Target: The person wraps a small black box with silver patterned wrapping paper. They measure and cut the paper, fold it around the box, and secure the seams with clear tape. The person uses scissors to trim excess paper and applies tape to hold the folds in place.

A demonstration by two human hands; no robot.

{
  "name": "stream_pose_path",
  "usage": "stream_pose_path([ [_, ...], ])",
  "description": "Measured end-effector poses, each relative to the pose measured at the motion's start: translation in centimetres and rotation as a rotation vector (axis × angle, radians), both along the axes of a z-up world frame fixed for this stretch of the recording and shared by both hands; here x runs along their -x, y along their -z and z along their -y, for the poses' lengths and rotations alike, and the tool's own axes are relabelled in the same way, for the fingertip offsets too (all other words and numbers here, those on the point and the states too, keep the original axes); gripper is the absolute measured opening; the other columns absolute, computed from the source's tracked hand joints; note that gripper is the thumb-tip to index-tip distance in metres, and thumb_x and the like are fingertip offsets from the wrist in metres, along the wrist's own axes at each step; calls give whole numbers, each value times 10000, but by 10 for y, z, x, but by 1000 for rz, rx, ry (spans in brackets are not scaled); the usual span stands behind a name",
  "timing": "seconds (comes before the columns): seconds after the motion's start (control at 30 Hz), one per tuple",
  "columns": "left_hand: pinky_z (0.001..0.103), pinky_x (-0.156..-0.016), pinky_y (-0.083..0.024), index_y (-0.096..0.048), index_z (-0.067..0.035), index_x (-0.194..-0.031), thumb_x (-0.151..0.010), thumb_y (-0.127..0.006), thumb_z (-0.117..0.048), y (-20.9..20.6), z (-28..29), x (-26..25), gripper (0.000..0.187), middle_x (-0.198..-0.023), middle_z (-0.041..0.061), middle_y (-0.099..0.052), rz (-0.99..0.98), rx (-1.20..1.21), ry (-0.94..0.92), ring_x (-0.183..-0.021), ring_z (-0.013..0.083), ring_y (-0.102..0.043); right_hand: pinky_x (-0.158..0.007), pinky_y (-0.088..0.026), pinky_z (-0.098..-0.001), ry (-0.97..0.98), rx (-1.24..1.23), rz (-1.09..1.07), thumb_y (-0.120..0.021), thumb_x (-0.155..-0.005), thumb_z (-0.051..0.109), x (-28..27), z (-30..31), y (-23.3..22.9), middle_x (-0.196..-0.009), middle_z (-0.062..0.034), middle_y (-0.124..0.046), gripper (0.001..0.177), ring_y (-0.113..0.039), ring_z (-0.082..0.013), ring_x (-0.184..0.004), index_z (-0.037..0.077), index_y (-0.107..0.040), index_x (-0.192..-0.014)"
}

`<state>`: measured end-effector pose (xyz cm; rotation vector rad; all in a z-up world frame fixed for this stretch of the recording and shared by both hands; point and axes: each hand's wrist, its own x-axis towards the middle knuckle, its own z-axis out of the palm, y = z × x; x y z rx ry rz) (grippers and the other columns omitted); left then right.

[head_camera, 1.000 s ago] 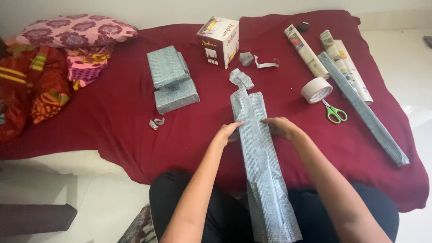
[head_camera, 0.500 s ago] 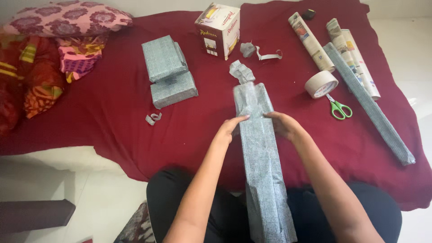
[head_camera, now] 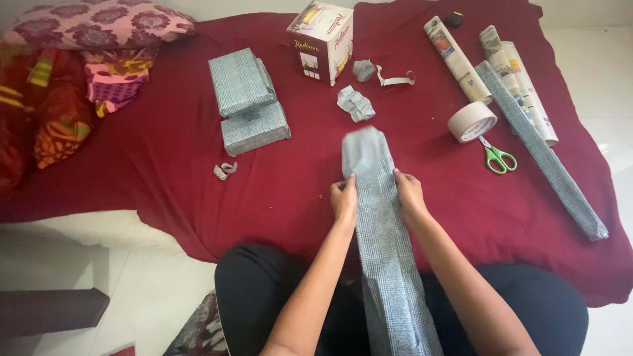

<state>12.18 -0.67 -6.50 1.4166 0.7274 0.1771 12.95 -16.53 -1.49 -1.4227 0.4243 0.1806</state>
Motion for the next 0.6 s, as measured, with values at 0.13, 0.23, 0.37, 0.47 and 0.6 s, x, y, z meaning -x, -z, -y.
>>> stream_pose_path([
  [0.13, 345, -745, -477, -701, 34, -966, -937, -718, -378, 3, -9, 5, 414, -890, 85, -668, 43, 91, 35, -811, 170, -575, -816, -525, -332, -13, -134, 6, -634, -981, 257, 1, 7, 12, -1036, -124, -746, 387, -670, -191, -882, -70, -713, -1173],
  [0.23, 300, -719, -466, -715, -15, -883, -904, -721, -348, 3, -10, 10, 334, -804, 16, -686, 86, 81, 35, -760, 115, -577, -739, -522, -318, 6, -198, -20, -685, -962, 255, 6, 11, 12, -989, -86, -745, 360, -658, -164, -812, -56, -734, -1135],
  [0.37, 313, -722, -444, -723, -5, -890, -879, -778, -351, 1, -18, 9, 351, -814, 22, -654, 47, 95, 98, -777, 125, -557, -678, -501, -328, -76, -138, -130, -715, -946, 337, 1, 19, -1, -964, -90, -739, 417, -649, -178, -758, -41, -737, -1121],
  [0.47, 349, -791, -436, -674, 57, -1049, -828, -851, -394, 5, -32, 1, 532, -937, 82, -625, 11, 67, 223, -870, 170, -541, -743, -537, -308, -211, -105, -162, -734, -903, 370, -12, 27, -5, -1022, -114, -749, 493, -699, -193, -841, -30, -703, -1190],
  [0.6, 411, -1043, -436, -437, 59, -1341, -715, -907, -435, 7, -52, -27, 926, -1237, 193, -626, -135, -40, 394, -1178, 266, -587, -775, -442, -373, -415, -15, -103, -842, -879, 338, -36, 39, 0, -1069, -154, -673, 691, -529, -241, -899, -59, -630, -1404],
])
